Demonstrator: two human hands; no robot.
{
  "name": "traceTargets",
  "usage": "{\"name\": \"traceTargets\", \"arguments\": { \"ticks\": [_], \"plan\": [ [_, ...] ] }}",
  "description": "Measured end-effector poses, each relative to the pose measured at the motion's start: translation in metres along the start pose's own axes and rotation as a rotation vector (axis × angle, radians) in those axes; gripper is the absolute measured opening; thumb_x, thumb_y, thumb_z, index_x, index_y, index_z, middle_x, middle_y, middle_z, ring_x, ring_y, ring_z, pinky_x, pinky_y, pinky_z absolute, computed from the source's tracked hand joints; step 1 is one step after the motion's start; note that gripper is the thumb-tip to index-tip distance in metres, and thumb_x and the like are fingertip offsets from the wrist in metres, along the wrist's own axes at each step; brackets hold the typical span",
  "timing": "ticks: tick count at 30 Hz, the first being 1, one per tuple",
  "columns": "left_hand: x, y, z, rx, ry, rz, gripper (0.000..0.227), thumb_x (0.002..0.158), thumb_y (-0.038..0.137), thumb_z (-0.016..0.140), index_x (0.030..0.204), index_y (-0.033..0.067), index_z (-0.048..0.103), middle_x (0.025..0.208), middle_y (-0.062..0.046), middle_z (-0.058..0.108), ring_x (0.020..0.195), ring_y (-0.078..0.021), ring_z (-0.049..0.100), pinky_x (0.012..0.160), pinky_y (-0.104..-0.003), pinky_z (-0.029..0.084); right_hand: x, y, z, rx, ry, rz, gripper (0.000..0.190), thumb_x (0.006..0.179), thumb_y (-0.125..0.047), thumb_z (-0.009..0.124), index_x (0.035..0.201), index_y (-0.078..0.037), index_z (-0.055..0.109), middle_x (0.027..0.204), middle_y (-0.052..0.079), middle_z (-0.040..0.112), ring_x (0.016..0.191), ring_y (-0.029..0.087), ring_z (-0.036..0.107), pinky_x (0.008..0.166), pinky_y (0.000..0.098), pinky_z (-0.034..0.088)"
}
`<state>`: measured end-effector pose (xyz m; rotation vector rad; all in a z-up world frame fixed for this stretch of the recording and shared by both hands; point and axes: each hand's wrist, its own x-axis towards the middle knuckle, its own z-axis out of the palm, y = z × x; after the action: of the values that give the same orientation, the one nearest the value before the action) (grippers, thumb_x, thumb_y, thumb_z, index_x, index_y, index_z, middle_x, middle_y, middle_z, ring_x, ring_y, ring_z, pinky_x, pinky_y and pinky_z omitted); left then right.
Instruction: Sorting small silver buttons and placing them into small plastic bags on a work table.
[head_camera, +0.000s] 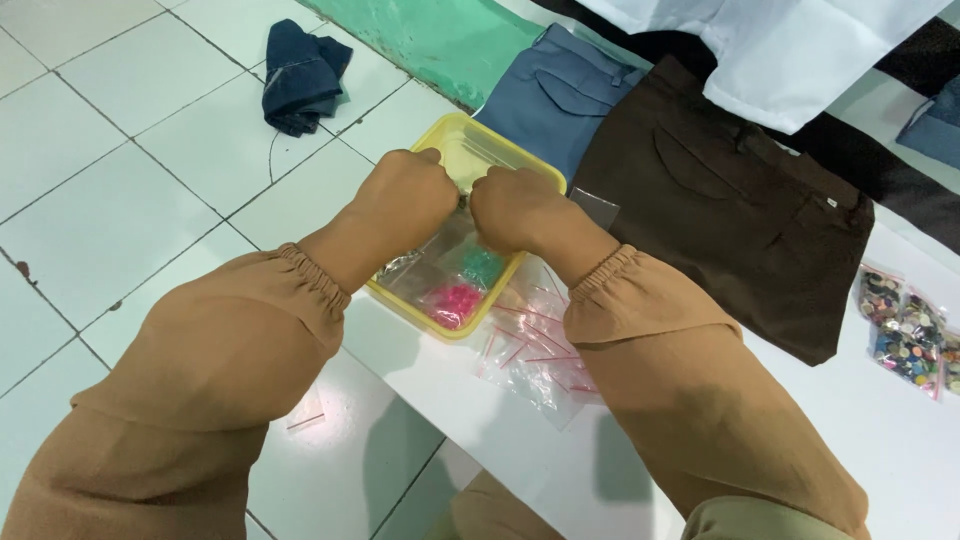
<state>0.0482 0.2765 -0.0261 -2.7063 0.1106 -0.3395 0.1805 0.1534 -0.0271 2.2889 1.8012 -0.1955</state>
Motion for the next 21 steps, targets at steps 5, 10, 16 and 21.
{"name": "traceTargets", "arguments": {
  "ticks": [5,10,16,21],
  "plan": [
    [0.014,0.009,-0.001,-0.102,-0.07,-0.136,0.008,0.078,0.012,0.077,0.071,0.0107,0.073,0.059,-0.008,0.066,0.062,-0.0228,0.067,0.056,-0.034,0.056,0.004,0.003,0.006,-0.015,0.041,0.011,0.018,0.08,-0.021,0.073,0.088,-0.006,0.079,0.084,0.014,0.072,0.07,0.032,0.073,0.064,0.0418,0.058],
    [0.026,0.016,0.017,-0.311,-0.294,-0.256,0.013,0.081,0.007,0.066,0.071,0.0064,0.075,0.067,-0.014,0.07,0.067,-0.0299,0.071,0.054,-0.044,0.058,-0.002,0.0,0.003,-0.028,0.008,0.024,0.019,0.079,-0.019,0.072,0.089,-0.004,0.079,0.084,0.016,0.073,0.076,0.035,0.073,0.071,0.043,0.058],
    [0.021,0.016,-0.053,-0.215,-0.131,-0.279,0.016,0.087,0.008,0.067,0.093,0.0005,0.08,0.1,-0.014,0.067,0.096,-0.03,0.067,0.07,-0.044,0.062,-0.013,0.005,-0.011,0.128,0.173,0.11,0.017,0.079,-0.012,0.073,0.089,0.002,0.078,0.08,0.02,0.073,0.078,0.042,0.073,0.071,0.0495,0.059],
    [0.027,0.004,-0.047,0.007,0.172,-0.264,0.018,0.07,0.01,0.073,0.086,0.0158,0.07,0.096,-0.004,0.055,0.085,-0.0269,0.057,0.043,-0.038,0.048,-0.086,0.018,-0.044,0.283,0.842,0.022,0.022,0.087,-0.011,0.058,0.094,-0.012,0.079,0.083,0.005,0.071,0.072,0.03,0.066,0.052,0.0451,0.045]
  ]
}}
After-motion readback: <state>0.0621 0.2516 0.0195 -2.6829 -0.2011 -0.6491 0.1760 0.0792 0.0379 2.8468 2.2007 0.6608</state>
